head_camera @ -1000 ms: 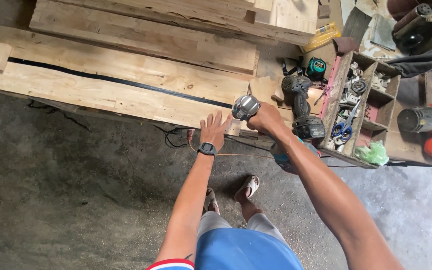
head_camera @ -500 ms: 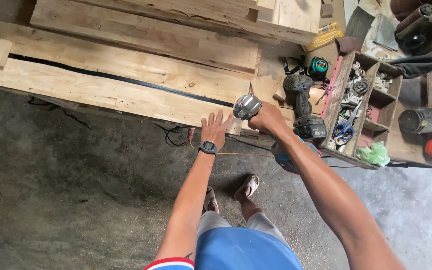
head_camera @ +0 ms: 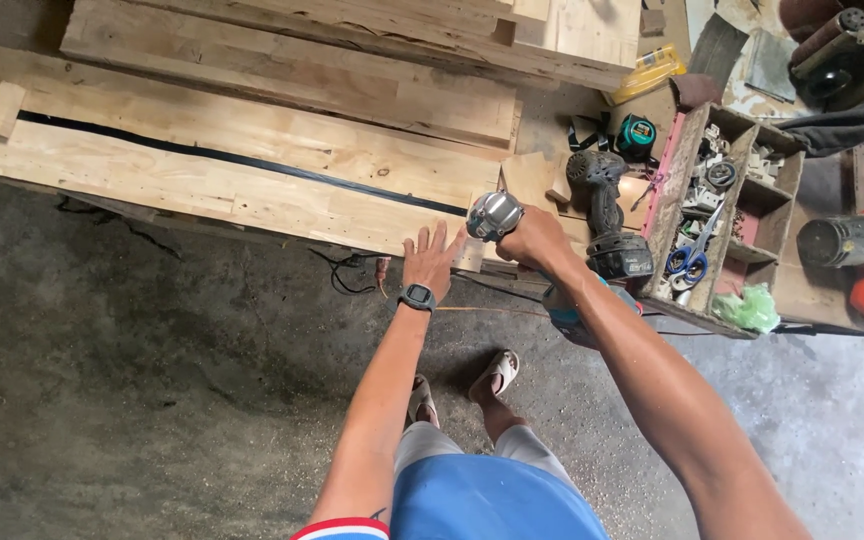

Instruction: Securing a black strip to a wooden frame using a power drill and screws

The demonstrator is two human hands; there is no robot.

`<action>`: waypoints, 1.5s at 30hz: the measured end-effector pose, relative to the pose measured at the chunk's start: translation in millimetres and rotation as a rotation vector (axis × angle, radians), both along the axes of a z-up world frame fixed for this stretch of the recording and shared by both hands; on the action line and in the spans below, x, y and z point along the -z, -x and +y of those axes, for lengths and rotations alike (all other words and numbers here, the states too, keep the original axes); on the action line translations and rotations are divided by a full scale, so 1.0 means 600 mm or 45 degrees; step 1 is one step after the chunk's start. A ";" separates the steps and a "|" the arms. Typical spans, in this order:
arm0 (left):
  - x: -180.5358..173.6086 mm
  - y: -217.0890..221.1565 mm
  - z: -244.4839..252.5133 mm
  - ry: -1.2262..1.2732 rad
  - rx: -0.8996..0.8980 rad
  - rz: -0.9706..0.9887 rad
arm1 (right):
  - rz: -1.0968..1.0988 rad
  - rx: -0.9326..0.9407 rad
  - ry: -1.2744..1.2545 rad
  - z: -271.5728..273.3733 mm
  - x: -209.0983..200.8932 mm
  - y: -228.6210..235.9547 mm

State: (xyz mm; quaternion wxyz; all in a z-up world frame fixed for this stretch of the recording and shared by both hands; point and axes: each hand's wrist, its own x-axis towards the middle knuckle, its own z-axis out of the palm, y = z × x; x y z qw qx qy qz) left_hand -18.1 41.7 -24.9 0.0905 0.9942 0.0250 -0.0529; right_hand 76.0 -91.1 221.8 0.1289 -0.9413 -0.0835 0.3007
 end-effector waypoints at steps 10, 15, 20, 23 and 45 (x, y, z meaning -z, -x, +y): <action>-0.093 0.012 -0.006 -0.046 0.008 0.145 | 0.050 0.022 -0.013 0.013 -0.032 0.011; -0.050 -0.009 0.001 -0.082 0.059 0.210 | 0.090 0.073 -0.078 -0.004 -0.012 0.002; -0.042 -0.009 0.000 -0.107 0.056 0.228 | 0.099 0.047 -0.059 0.003 -0.028 0.004; -0.077 -0.002 -0.003 -0.134 0.052 0.199 | 0.104 0.040 -0.055 0.004 -0.039 0.001; -0.421 0.191 -0.046 1.606 -0.209 -0.270 | -0.890 0.050 -1.346 -0.079 -0.154 0.176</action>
